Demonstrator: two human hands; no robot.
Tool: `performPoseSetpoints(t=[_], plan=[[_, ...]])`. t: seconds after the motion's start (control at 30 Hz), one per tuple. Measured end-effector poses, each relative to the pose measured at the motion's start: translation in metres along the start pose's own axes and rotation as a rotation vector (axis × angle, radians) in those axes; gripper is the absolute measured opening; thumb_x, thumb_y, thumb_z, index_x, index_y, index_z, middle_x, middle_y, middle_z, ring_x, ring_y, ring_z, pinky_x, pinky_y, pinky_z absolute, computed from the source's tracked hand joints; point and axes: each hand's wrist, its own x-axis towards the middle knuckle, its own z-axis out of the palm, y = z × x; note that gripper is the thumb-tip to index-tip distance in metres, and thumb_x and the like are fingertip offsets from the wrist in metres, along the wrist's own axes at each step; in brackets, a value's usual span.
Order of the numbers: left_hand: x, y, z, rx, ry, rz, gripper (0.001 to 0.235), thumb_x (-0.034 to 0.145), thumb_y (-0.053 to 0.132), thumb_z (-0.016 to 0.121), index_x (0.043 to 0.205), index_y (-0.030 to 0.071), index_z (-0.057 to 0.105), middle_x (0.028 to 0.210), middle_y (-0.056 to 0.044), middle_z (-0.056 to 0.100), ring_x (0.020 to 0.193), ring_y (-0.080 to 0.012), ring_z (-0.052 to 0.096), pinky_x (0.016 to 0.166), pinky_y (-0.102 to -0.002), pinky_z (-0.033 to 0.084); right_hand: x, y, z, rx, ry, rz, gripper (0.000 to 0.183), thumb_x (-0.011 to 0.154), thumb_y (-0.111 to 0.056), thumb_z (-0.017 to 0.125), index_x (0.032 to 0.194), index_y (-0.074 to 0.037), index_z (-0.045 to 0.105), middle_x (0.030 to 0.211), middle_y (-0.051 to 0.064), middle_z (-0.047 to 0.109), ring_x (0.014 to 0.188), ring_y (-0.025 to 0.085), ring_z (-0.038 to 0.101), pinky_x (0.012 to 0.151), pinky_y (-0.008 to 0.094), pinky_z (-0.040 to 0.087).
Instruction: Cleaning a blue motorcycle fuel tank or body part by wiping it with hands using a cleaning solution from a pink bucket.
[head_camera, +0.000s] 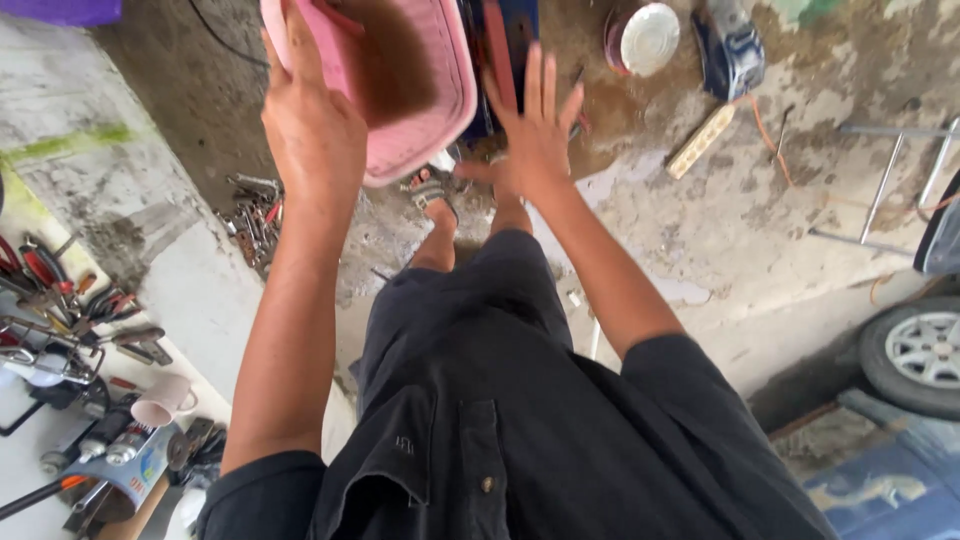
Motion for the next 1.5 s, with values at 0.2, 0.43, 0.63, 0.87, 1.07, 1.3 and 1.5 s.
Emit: performPoseSetpoints(t=[0.2, 0.43, 0.63, 0.87, 1.07, 1.3, 1.5], plan=[[-0.006, -0.010, 0.016, 0.022, -0.042, -0.038, 0.086, 0.097, -0.010, 0.058, 0.165, 0.018, 0.013, 0.149, -0.044, 0.046, 0.082, -0.0358, 0.078, 0.089, -0.043, 0.067, 0.018, 0.025, 0.019, 0.035, 0.376, -0.223, 0.102, 0.107, -0.089, 0.006, 0.152, -0.017, 0.062, 0.168, 0.016, -0.023, 0.154, 0.038, -0.023, 0.116, 0.073, -0.010], [0.004, -0.003, 0.016, 0.002, -0.087, -0.130, 0.086, 0.089, -0.008, 0.048, 0.164, 0.022, 0.017, 0.154, -0.041, 0.042, 0.079, -0.0485, 0.071, 0.076, -0.052, 0.058, 0.037, 0.044, 0.017, 0.702, 0.679, -0.297, 0.030, 0.107, -0.009, 0.051, 0.120, 0.004, 0.074, 0.134, 0.018, 0.062, 0.121, 0.029, 0.065, 0.104, 0.042, 0.055], [0.003, -0.010, 0.018, -0.006, -0.080, -0.114, 0.082, 0.093, -0.009, 0.052, 0.163, 0.017, 0.019, 0.156, -0.039, 0.041, 0.082, -0.0462, 0.073, 0.076, -0.050, 0.061, 0.034, 0.052, 0.034, 0.219, 0.802, -0.110, 0.023, 0.096, -0.027, 0.074, 0.117, -0.025, 0.082, 0.130, 0.009, 0.053, 0.117, 0.036, 0.049, 0.094, 0.056, 0.041], [0.003, -0.019, 0.018, -0.037, -0.066, -0.086, 0.087, 0.093, -0.008, 0.055, 0.164, 0.022, 0.015, 0.156, -0.038, 0.042, 0.090, -0.0495, 0.071, 0.081, -0.054, 0.059, 0.040, 0.049, 0.001, -0.116, 0.363, -0.116, 0.068, 0.100, -0.038, 0.052, 0.163, -0.012, 0.044, 0.173, 0.012, -0.002, 0.157, 0.034, -0.006, 0.119, 0.070, -0.004], [-0.001, -0.027, 0.016, -0.119, -0.005, -0.068, 0.086, 0.084, -0.008, 0.044, 0.162, 0.020, 0.023, 0.153, -0.035, 0.051, 0.071, -0.0474, 0.063, 0.069, -0.052, 0.053, 0.042, 0.047, -0.004, -0.102, 0.231, -0.294, 0.058, 0.106, -0.038, 0.038, 0.159, -0.016, 0.046, 0.169, 0.008, 0.017, 0.155, 0.026, 0.020, 0.117, 0.063, 0.020], [-0.003, -0.022, 0.013, -0.178, 0.015, -0.086, 0.087, 0.084, -0.009, 0.041, 0.163, 0.022, 0.021, 0.156, -0.033, 0.050, 0.076, -0.0455, 0.063, 0.070, -0.047, 0.052, 0.067, 0.009, -0.011, -0.010, 0.165, -0.082, 0.097, 0.106, -0.082, 0.028, 0.170, -0.009, 0.026, 0.168, 0.014, -0.008, 0.157, 0.036, -0.004, 0.119, 0.074, 0.012], [-0.008, -0.019, 0.020, -0.124, 0.024, -0.102, 0.090, 0.085, -0.010, 0.043, 0.164, 0.025, 0.017, 0.162, -0.032, 0.042, 0.074, -0.0476, 0.062, 0.068, -0.051, 0.053, 0.073, 0.026, 0.011, 0.027, 0.153, -0.038, 0.099, 0.097, -0.093, 0.001, 0.173, -0.030, 0.014, 0.158, 0.010, -0.037, 0.148, 0.032, -0.028, 0.115, 0.076, -0.008]])
